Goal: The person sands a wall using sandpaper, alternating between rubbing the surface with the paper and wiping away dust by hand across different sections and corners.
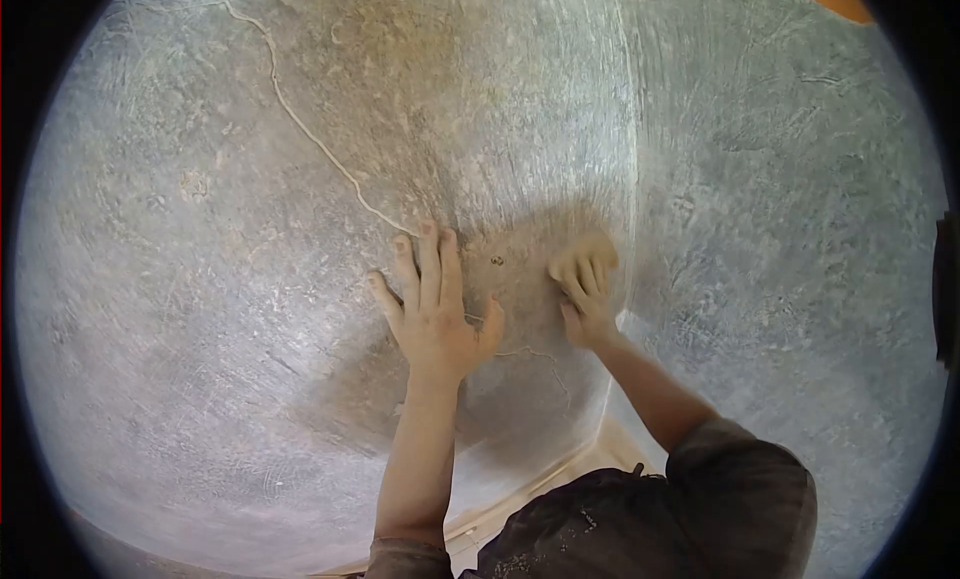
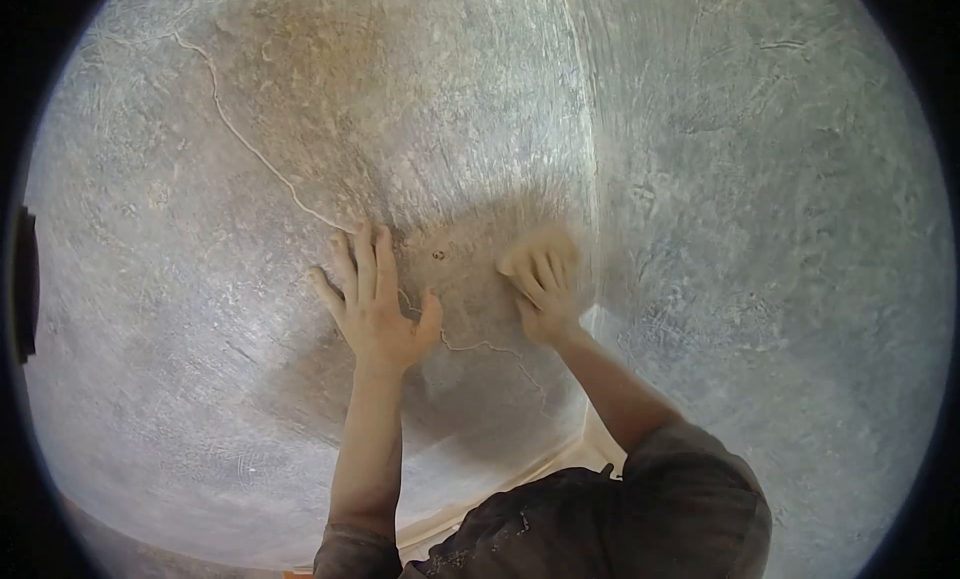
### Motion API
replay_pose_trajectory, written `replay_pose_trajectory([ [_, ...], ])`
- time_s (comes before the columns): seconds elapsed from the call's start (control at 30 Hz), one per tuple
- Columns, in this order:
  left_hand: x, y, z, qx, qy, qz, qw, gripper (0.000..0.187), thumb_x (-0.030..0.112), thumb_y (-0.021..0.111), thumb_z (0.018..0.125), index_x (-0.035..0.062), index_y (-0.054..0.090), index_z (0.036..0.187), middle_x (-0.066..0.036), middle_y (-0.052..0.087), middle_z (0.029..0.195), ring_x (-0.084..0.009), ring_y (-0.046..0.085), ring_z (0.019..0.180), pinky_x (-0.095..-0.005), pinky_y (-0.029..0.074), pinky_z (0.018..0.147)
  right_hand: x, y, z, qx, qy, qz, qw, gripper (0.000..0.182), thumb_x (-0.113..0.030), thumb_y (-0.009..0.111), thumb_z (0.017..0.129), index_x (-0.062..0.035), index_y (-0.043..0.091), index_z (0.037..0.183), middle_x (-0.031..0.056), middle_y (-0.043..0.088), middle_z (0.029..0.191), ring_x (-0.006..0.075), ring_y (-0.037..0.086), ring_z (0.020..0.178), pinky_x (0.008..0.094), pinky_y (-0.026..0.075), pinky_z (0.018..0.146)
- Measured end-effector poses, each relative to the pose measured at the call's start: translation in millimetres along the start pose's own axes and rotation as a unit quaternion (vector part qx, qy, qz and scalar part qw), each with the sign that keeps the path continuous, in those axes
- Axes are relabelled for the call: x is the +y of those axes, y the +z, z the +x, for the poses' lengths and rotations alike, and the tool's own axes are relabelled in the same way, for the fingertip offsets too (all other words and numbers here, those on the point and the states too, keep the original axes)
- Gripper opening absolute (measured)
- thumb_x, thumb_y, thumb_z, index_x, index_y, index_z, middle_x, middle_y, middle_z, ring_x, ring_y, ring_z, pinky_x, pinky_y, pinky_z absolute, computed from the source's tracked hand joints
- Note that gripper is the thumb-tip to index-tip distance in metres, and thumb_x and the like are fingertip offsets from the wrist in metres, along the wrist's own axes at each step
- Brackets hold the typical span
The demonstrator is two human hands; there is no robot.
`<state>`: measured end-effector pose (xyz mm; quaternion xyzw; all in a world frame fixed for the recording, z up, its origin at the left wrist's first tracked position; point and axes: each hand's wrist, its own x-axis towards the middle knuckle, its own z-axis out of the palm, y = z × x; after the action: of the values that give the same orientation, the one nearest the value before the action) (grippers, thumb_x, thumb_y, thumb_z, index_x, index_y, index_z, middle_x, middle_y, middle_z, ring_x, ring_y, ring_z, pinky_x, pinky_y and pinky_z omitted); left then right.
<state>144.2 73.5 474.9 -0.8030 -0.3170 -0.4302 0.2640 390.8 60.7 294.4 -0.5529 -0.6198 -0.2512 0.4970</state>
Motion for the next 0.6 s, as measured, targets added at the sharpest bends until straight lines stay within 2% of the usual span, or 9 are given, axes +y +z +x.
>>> replay_pose_trajectory([
  [0.03, -0.4, 3.9, -5.5, -0.002, 0.006, -0.015, 1.000, 0.081, 0.040, 0.059, 0.082, 0.0004, 0.043, 0.151, -0.020, 0.037, 0.161, -0.0454, 0.025, 0.151, -0.0715, 0.005, 0.116, 14.1, 4.2, -18.2, -0.026, 0.049, -0.008, 0.998, 0.056, -0.017, 0.055, 0.095, -0.0108, 0.049, 0.151, 0.0260, 0.027, 0.163, 0.0509, 0.017, 0.151, 0.0648, 0.006, 0.121],
  [0.13, 0.2, 10.5, -10.1, 0.000, 0.008, -0.008, 1.000, 0.082, 0.041, 0.060, 0.082, -0.0003, 0.042, 0.151, -0.021, 0.036, 0.161, -0.0459, 0.023, 0.152, -0.0701, 0.001, 0.117, -7.7, -19.7, 50.6, 0.013, 0.027, -0.061, 0.998, 0.053, -0.015, 0.054, 0.095, -0.0074, 0.051, 0.147, 0.0252, 0.027, 0.163, 0.0500, 0.018, 0.151, 0.0645, 0.006, 0.121],
  [0.27, 12.0, 3.8, 10.7, 0.008, -0.025, -0.001, 1.000, 0.083, 0.043, 0.059, 0.084, -0.0009, 0.040, 0.152, -0.024, 0.033, 0.162, -0.0463, 0.019, 0.153, -0.0686, -0.003, 0.117, -51.1, -71.8, 224.4, 0.156, -0.147, 0.008, 0.977, 0.054, -0.021, 0.059, 0.092, -0.0063, 0.054, 0.144, 0.0202, 0.043, 0.155, 0.0488, 0.032, 0.144, 0.0621, 0.019, 0.118],
  [0.33, 7.5, 2.2, 18.2, 0.034, -0.041, -0.020, 0.998, 0.084, 0.043, 0.059, 0.085, -0.0010, 0.039, 0.153, -0.025, 0.032, 0.162, -0.0465, 0.017, 0.154, -0.0687, -0.004, 0.117, -67.2, -74.9, 243.8, 0.180, -0.135, -0.011, 0.974, 0.053, -0.021, 0.059, 0.091, -0.0067, 0.056, 0.142, 0.0208, 0.046, 0.152, 0.0488, 0.036, 0.141, 0.0612, 0.022, 0.116],
  [0.37, 2.9, 5.3, 17.5, 0.067, -0.031, -0.032, 0.997, 0.088, 0.038, 0.062, 0.078, 0.0000, 0.039, 0.154, -0.022, 0.032, 0.162, -0.0437, 0.019, 0.154, -0.0697, -0.002, 0.116, -70.3, -72.4, 248.8, 0.192, -0.129, -0.020, 0.973, 0.052, -0.021, 0.059, 0.091, -0.0070, 0.058, 0.141, 0.0211, 0.048, 0.151, 0.0487, 0.038, 0.140, 0.0608, 0.024, 0.115],
  [0.47, -1.2, -4.1, 10.8, 0.026, -0.045, -0.014, 0.999, 0.089, 0.039, 0.063, 0.078, 0.0026, 0.037, 0.155, -0.021, 0.032, 0.163, -0.0446, 0.018, 0.154, -0.0703, -0.003, 0.115, -45.7, -34.7, 151.6, 0.149, -0.093, 0.005, 0.984, 0.047, -0.020, 0.058, 0.092, -0.0084, 0.062, 0.137, 0.0216, 0.045, 0.153, 0.0489, 0.037, 0.141, 0.0619, 0.024, 0.115],
  [0.53, -7.5, -12.9, 3.6, -0.010, -0.056, 0.015, 0.998, 0.089, 0.043, 0.062, 0.081, 0.0047, 0.035, 0.157, -0.023, 0.027, 0.165, -0.0477, 0.012, 0.154, -0.0726, -0.003, 0.114, -9.4, 7.7, 30.5, 0.068, -0.054, -0.005, 0.996, 0.049, -0.021, 0.057, 0.094, -0.0069, 0.060, 0.141, 0.0251, 0.040, 0.157, 0.0537, 0.026, 0.147, 0.0664, 0.013, 0.119],
  [0.57, -9.0, -16.0, 0.0, -0.027, -0.064, 0.030, 0.997, 0.089, 0.044, 0.062, 0.082, 0.0058, 0.033, 0.158, -0.024, 0.024, 0.165, -0.0492, 0.010, 0.154, -0.0737, -0.003, 0.114, 13.8, 35.9, -27.5, 0.079, -0.046, -0.032, 0.995, 0.055, -0.022, 0.056, 0.093, -0.0034, 0.055, 0.144, 0.0264, 0.038, 0.157, 0.0546, 0.024, 0.147, 0.0677, 0.011, 0.119],
  [0.6, -9.9, -17.7, -1.3, -0.034, -0.067, 0.033, 0.997, 0.090, 0.045, 0.062, 0.082, 0.0071, 0.032, 0.159, -0.023, 0.023, 0.166, -0.0492, 0.010, 0.154, -0.0737, -0.004, 0.114, 12.5, 33.3, -21.3, 0.032, -0.008, -0.057, 0.998, 0.057, -0.023, 0.056, 0.092, -0.0023, 0.052, 0.146, 0.0266, 0.036, 0.158, 0.0544, 0.023, 0.148, 0.0675, 0.011, 0.119],
])
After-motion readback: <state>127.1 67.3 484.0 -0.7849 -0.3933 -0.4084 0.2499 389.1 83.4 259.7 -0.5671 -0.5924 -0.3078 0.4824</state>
